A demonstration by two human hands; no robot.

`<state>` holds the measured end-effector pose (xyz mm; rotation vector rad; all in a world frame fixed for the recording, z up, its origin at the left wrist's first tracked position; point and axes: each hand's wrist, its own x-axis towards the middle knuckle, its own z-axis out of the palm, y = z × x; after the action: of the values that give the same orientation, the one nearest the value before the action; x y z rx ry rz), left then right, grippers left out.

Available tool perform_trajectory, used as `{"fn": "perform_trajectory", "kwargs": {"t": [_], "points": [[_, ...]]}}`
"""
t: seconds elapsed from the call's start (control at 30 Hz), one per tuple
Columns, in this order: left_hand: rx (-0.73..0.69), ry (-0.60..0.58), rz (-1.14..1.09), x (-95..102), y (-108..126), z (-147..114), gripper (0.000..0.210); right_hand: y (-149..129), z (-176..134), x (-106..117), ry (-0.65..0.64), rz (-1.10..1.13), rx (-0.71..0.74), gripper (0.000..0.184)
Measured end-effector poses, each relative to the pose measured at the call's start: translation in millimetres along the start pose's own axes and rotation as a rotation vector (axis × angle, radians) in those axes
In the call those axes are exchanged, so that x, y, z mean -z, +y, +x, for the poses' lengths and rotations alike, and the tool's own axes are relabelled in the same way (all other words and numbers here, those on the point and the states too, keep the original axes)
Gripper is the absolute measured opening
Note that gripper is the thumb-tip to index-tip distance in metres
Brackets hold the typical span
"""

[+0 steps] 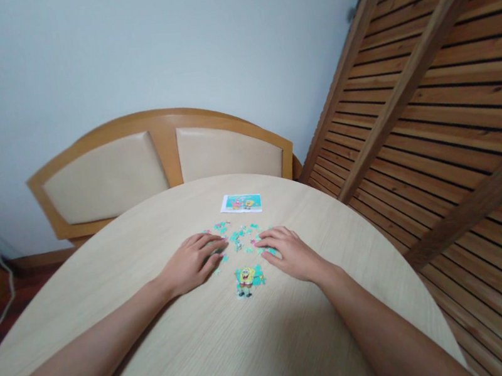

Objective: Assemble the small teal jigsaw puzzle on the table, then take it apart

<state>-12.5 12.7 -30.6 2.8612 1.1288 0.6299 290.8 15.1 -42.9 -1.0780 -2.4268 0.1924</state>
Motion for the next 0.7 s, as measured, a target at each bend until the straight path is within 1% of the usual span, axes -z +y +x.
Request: {"fn": "perform_trajectory", "kwargs": {"t": [0.13,0.2,0.27,0.43,0.57,0.63,0.7], "points": [[-0.128,-0.087,-0.04,2.4,8,0,0.042,-16,2,0,-0.053,-0.002,0.011,0.034],[-0.161,-0.129,-0.061,2.1,10,0,0.043,-23,4,0,-0.099,0.016,0.034,0.037],[-0.169,-0.145,-0.082,2.1,11,0,0.043,-28,5,0,-0.122,0.024,0.053,0.037],[-0.203,-0.134,-0.118,4.8,13,2,0.038,-35,7,0,-0.102,0.012,0.029,0.033],[-0.215,-0.118,-0.126,5.3,14,3,0.035,-37,7,-4,-0.151,0.031,0.033,0.045],[-0.209,-0.108,-0.132,4.9,13,3,0.034,-36,6,-6,-0.162,0.021,0.018,0.047],[-0.207,-0.099,-0.137,4.6,13,2,0.032,-34,5,-6,-0.144,-0.008,-0.011,0.046]]}}
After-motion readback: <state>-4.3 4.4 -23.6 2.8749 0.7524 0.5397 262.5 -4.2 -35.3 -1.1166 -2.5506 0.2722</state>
